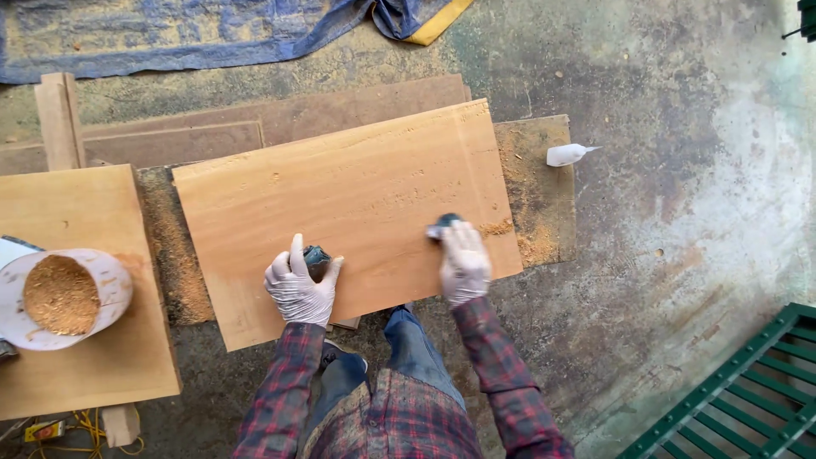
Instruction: The person squeezes glue from a plastic bottle along a crack in a wooden board, spreads it with a scraper, sprinkles sawdust from a container over the wet glue, then sands the filled area with a sanding block and wipes the surface. They reposition the board and pick up a power sander at the end.
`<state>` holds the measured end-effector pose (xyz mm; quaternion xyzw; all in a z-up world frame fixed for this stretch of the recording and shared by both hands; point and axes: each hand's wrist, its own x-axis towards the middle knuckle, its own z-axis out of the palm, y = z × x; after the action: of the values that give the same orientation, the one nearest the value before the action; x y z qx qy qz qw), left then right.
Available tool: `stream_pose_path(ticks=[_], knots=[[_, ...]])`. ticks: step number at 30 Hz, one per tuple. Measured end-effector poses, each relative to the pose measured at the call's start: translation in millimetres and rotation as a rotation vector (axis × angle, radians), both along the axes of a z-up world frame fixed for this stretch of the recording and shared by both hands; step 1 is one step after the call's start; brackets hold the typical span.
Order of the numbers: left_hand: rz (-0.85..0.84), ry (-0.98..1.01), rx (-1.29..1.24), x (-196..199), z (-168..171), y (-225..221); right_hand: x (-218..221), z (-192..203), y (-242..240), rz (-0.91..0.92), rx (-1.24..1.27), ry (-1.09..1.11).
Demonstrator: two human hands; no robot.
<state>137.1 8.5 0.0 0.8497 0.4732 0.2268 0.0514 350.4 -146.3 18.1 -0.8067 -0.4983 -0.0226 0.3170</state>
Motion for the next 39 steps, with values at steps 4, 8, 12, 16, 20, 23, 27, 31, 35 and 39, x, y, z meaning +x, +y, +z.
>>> stream_pose_path(ticks=[4, 8, 12, 16, 20, 23, 27, 31, 35, 39], knots=[[-0.069, 0.015, -0.047, -7, -22, -20, -7, -6, -30, -0.081, 0.014, -0.072], [-0.187, 0.013, 0.014, -13, -24, -24, 9, -17, -2, 0.028, -0.015, 0.021], [-0.211, -0.045, 0.050, -15, -23, -12, 27, 24, -10, -0.108, -0.078, 0.095], [-0.183, -0.162, -0.026, -14, -23, -19, 13, -28, -22, -0.047, 0.009, -0.055], [-0.201, -0.227, -0.035, -7, -11, -16, 45, 11, 4, -0.126, -0.104, 0.109], [-0.198, -0.241, -0.037, -3, -9, -16, -12, -11, -42, 0.016, 0.013, -0.064], [-0.195, -0.185, -0.026, -2, -14, -15, 42, -6, -14, 0.029, 0.018, -0.034], [-0.211, -0.116, -0.023, -7, -18, -10, 13, -5, -24, -0.059, 0.042, -0.024], [-0.225, -0.112, -0.038, -10, -23, -10, 21, 5, -19, 0.066, -0.098, 0.178], [-0.222, -0.114, -0.022, -8, -16, -14, 29, -8, 8, -0.156, 0.062, -0.084]])
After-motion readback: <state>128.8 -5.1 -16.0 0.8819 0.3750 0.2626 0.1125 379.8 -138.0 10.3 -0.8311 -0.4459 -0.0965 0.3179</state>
